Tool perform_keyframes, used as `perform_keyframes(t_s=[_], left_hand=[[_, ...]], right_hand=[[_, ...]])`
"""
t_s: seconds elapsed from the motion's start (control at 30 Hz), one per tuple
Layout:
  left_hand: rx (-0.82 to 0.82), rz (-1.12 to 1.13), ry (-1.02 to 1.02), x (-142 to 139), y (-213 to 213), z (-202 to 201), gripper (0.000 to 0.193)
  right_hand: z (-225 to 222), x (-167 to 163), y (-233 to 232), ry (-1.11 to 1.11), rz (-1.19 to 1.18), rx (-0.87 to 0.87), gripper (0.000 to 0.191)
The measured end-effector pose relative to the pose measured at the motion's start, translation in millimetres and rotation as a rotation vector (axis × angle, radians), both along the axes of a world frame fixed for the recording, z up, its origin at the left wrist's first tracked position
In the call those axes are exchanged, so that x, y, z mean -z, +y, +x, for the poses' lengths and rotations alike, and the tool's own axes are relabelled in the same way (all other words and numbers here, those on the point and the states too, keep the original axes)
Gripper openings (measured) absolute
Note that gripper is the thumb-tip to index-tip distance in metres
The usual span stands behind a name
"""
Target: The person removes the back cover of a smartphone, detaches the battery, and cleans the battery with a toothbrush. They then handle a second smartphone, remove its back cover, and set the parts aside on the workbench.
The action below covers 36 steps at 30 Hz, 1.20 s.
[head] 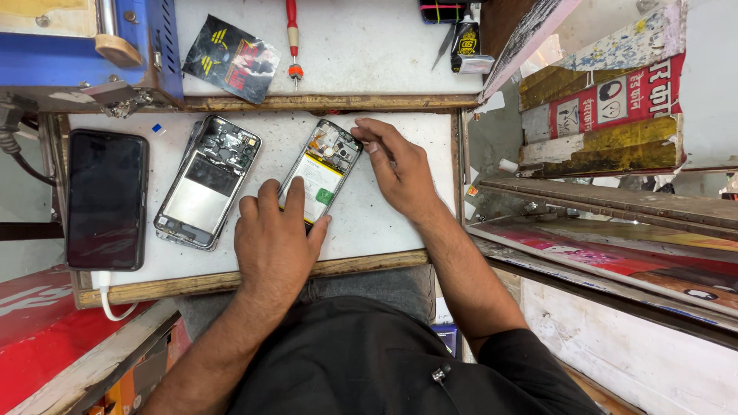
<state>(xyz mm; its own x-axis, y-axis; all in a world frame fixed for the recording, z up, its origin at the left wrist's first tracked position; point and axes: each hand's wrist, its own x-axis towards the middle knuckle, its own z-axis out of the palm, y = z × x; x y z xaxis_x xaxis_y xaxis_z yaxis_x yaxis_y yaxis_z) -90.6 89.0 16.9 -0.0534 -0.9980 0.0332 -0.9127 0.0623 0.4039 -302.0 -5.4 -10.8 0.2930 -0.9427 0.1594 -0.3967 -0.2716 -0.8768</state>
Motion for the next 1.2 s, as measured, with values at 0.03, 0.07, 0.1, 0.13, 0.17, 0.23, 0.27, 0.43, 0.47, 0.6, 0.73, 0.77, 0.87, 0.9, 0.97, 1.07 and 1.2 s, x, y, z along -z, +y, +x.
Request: perform_keyframes(t_s=[0.03, 0.07, 0.1, 0.13, 0.17, 0.23, 0.27, 0.43, 0.47, 0.6, 0.73, 0.77, 0.87, 0.9, 0.97, 1.07, 1.2], left_hand=[[0.003, 0.022, 0.001, 1.2, 0.3, -0.8, 0.067], [0.029, 0.004, -0.006, 3.2, -0.9, -0.5, 0.065], [0.053, -0.014, -0.015, 5.7, -3.6, 1.0, 0.063], [0.075, -0.031, -0.026, 7.8, -4.8, 2.2, 0.06], [0.089, -0.047, -0.019, 9.7, -4.5, 2.0, 0.059], [0.115, -0.08, -0.007, 13.2, -4.9, -0.3, 0.058], [0.111, -0.097, -0.012, 14.7, -4.6, -2.9, 0.062], [0.104, -0.09, -0.033, 19.7, -4.3, -10.6, 0.061], [0.103, -0.074, -0.01, 20.3, -4.3, -9.7, 0.058], [0.089, -0.099, 0.102, 18.6, 1.3, 5.2, 0.047], [-0.008, -0.199, 0.206, 9.4, 29.0, 37.6, 0.045], [-0.045, -0.165, 0.284, 7.8, 36.5, 47.9, 0.046], [-0.175, 0.009, 0.679, 8.9, 52.6, 76.4, 0.046], [-0.227, 0.113, 0.912, 11.3, 54.0, 84.2, 0.045], [-0.334, 0.271, 1.308, 16.6, 57.0, 91.6, 0.044], [-0.445, 0.376, 1.702, 21.6, 56.5, 95.3, 0.046], [-0.467, 0.337, 1.981, 22.0, 55.9, 84.4, 0.047]], right_hand=[[0.0, 0.9, -0.6, -0.004, -0.017, -0.009, 0.035], [-0.3, 1.6, -0.9, 0.019, -0.025, -0.005, 0.035], [-0.3, 2.2, -1.2, 0.04, -0.032, -0.004, 0.035], [-0.2, 2.8, -1.4, 0.059, -0.038, -0.004, 0.035], [-0.1, 3.4, -1.1, 0.073, -0.032, 0.01, 0.035], [0.1, 4.2, -1.3, 0.097, -0.021, 0.036, 0.036], [-0.2, 4.5, -1.5, 0.078, -0.01, 0.034, 0.036], [-3.8, 6.8, -4.6, -0.015, 0.041, 0.046, 0.035], [-4.6, 7.4, -4.4, -0.034, 0.048, 0.046, 0.035], [-7.0, 9.8, -4.3, -0.071, 0.043, 0.029, 0.033], [-7.3, 7.4, -3.4, -0.073, 0.012, 0.033, 0.029], [-5.5, 5.5, -2.5, -0.044, -0.004, 0.034, 0.029], [2.2, -5.2, 1.4, 0.072, -0.062, -0.002, 0.031], [6.2, -10.3, 3.7, 0.122, -0.091, -0.04, 0.033], [16.8, -20.4, 7.0, 0.215, -0.201, -0.164, 0.036], [38.8, -32.4, 13.3, 0.319, -0.354, -0.363, 0.036], [78.4, -35.6, 24.8, 0.33, -0.364, -0.442, 0.046]])
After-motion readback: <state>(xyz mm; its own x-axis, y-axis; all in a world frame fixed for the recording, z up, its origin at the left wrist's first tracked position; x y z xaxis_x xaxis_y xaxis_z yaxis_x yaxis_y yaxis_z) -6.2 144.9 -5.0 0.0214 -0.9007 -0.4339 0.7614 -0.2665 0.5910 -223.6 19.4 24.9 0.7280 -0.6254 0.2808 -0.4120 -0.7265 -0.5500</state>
